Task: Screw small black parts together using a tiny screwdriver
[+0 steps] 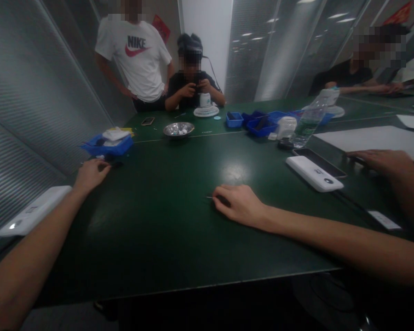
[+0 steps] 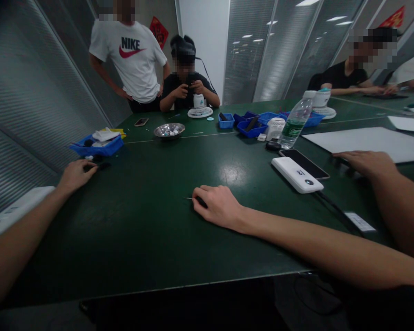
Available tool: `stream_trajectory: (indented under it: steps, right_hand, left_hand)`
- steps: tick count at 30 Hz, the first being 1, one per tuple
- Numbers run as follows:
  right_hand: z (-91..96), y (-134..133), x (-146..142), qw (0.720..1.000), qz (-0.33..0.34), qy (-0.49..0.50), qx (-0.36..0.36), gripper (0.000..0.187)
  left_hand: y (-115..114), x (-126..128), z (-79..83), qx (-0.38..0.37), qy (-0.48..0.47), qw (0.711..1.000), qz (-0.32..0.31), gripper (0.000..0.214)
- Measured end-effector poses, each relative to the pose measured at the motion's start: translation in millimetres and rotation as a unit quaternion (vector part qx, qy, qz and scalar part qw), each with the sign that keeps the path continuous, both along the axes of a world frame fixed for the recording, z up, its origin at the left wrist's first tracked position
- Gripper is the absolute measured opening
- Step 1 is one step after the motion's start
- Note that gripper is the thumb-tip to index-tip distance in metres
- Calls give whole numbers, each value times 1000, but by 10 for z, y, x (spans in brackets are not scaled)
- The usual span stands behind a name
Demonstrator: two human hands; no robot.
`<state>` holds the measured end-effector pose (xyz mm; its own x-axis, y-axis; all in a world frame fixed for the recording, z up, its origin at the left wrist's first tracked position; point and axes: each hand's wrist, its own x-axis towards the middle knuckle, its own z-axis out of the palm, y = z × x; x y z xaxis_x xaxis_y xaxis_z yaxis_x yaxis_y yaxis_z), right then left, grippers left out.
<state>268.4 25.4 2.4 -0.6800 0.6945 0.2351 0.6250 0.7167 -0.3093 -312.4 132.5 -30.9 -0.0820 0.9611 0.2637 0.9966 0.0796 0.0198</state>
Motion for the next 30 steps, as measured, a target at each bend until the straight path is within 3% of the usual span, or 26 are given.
stream_trajectory:
  steps: [7,12,18,25,30]
  right_hand:
    - [-15,12,4,1000,1,-9,2,24]
    - [-24,14,2,1000,3,-7,1,25]
    - [-26,5,-3,1000,0,-9,10,25]
    - [-26,14,-6,1000,5,-9,3,25]
    - [-19,12,-2,1000,5,-7,-1,25]
  left_hand:
    - [16,70,7,25,-46,996,77,40]
    - [10,57,-7,44,-73,993,76,34]
    - [-44,144,41,154,-198,963,96,43]
    - [-1,362,75,181,-190,963,64,36]
    - [40,401,54,193,-199,958,79,35]
